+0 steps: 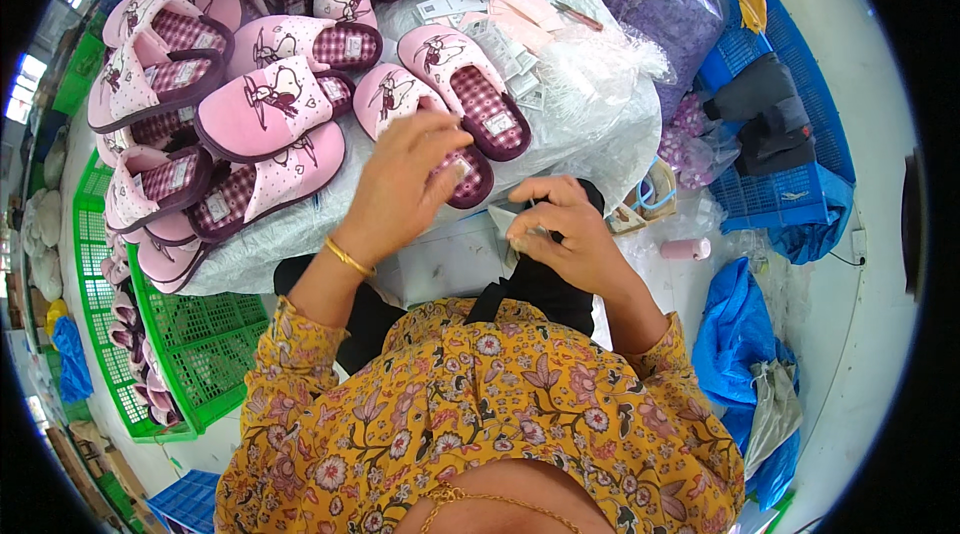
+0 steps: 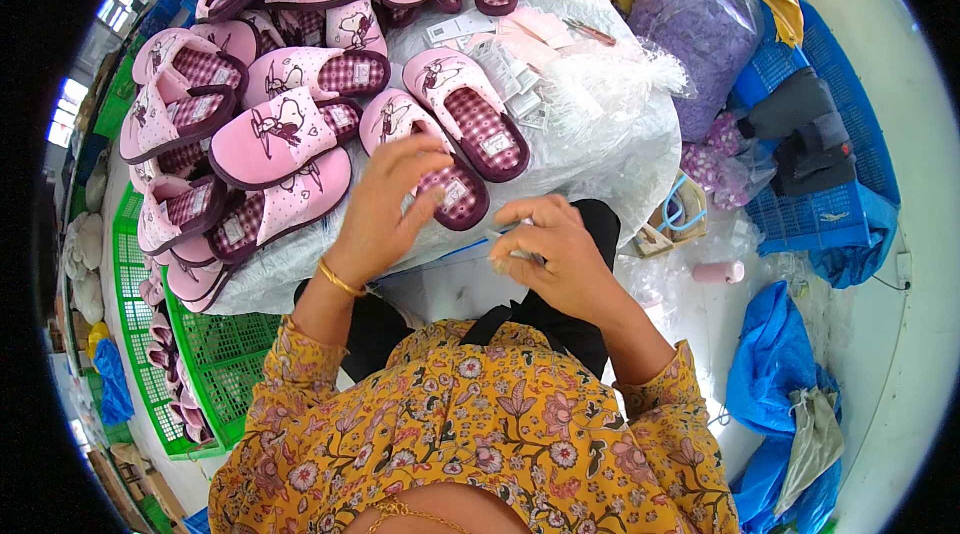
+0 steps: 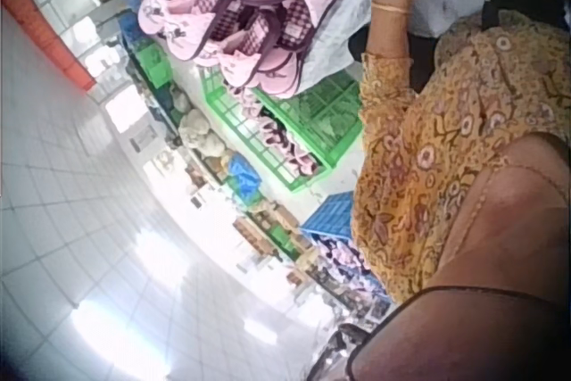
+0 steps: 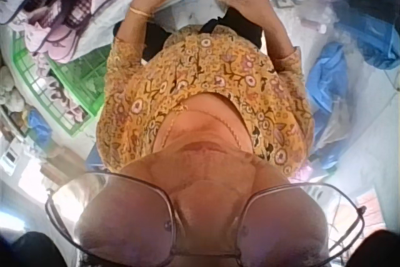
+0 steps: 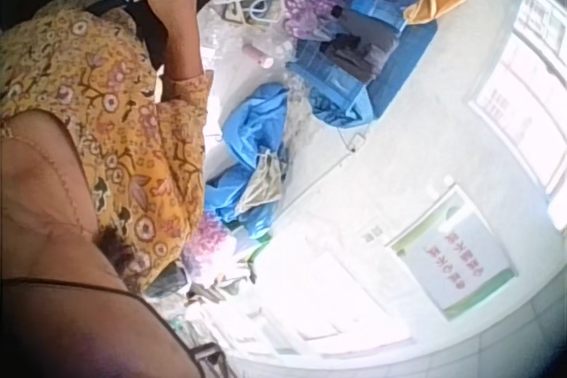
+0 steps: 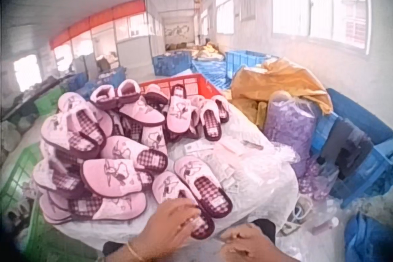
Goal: The person attaches small white tags to pink slippers with a cartoon character design. They pick up each slipper, place a tag on the sole, and set the slipper aside. The process is repeated for multiple slippers.
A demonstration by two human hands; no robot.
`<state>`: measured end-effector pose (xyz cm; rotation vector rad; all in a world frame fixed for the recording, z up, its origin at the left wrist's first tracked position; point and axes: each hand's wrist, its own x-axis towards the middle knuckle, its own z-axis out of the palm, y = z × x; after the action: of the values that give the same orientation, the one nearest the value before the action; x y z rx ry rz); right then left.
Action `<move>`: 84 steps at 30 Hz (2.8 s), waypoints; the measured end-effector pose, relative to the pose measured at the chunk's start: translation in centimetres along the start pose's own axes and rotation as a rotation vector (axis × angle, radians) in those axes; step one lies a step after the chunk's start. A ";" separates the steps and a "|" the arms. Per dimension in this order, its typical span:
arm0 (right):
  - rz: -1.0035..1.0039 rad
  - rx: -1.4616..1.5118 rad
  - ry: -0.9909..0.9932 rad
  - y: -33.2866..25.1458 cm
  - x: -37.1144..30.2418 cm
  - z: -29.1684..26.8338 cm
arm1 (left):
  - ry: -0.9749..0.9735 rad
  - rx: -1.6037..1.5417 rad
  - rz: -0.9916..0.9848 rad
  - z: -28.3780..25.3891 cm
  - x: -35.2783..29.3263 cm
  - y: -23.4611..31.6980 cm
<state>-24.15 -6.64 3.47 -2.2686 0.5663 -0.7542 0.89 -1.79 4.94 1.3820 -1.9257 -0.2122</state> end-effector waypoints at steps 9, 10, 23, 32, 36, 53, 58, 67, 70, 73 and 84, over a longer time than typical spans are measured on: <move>0.338 0.612 0.205 1.6 4.6 0.5 | -0.043 0.325 0.201 -0.1 6.1 -5.4; 0.355 0.608 0.204 2.4 5.9 1.0 | -0.054 0.329 0.203 0.2 6.5 -5.9; 0.514 0.114 0.129 7.2 12.3 5.0 | -0.203 0.313 -0.052 2.4 7.6 -9.7; 0.501 0.051 0.086 7.7 13.2 4.8 | -0.264 0.281 -0.086 2.8 7.9 -10.9; 0.505 0.058 0.076 7.8 13.3 4.7 | -0.267 0.289 -0.075 2.9 7.9 -11.1; 0.495 -0.028 0.203 8.9 13.8 6.5 | -0.255 0.277 -0.015 3.5 8.4 -11.7; 0.417 -0.104 0.204 9.4 13.6 6.5 | -0.347 0.332 0.108 3.0 9.2 -12.0; 0.506 0.146 0.129 8.8 13.2 5.0 | -0.334 0.473 0.088 2.7 9.2 -10.5; 0.426 0.301 0.269 8.8 11.8 4.5 | -0.228 0.303 0.047 2.1 9.8 -11.4; 0.338 0.338 0.384 7.1 8.7 3.5 | -0.077 0.160 -0.048 -0.1 9.7 -11.0; 0.203 -0.205 0.119 6.3 -0.6 6.4 | 0.148 0.051 -0.012 0.3 7.3 -6.3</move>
<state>-21.61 -7.63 -5.19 -2.3150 0.9536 -0.7621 4.32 -10.81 4.83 1.4028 -1.8115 -0.0652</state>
